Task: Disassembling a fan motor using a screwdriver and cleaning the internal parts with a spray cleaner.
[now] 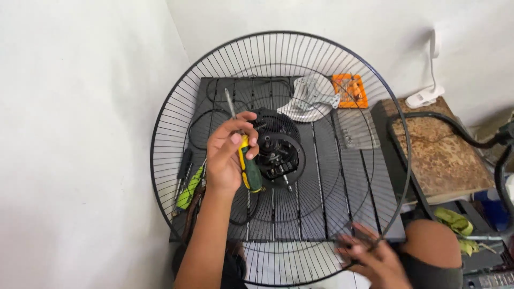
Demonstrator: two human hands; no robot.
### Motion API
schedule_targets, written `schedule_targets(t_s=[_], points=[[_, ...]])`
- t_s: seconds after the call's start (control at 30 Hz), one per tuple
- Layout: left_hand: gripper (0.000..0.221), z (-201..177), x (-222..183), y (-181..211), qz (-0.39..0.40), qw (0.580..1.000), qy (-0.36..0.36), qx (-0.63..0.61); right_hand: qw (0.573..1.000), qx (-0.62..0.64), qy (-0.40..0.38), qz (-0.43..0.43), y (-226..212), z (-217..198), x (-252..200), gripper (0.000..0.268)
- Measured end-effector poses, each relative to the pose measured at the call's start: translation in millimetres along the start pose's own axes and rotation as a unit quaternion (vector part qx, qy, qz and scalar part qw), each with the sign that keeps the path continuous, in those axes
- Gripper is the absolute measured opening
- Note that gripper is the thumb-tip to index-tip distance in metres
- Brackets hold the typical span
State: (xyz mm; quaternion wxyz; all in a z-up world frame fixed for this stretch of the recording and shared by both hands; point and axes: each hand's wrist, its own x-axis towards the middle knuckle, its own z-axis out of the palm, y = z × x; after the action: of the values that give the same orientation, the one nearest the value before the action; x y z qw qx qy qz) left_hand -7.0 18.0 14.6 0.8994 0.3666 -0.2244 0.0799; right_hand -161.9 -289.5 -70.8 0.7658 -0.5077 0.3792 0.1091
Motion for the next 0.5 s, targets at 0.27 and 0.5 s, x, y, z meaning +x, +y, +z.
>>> schedule_targets(t_s=[0.27, 0.5], points=[[0.013, 42.9, -12.7, 19.8, -0.037, 0.973, -0.053, 0.221, 0.995, 0.033, 0.007, 0.089, -2.4, 34.8, -19.5, 0.046], [0.055, 113.2, -53.5, 31.2, -0.070, 0.901, -0.226, 0.363, 0.997, 0.066, -0.018, 0.019, 11.3, 26.6, -11.2, 0.045]])
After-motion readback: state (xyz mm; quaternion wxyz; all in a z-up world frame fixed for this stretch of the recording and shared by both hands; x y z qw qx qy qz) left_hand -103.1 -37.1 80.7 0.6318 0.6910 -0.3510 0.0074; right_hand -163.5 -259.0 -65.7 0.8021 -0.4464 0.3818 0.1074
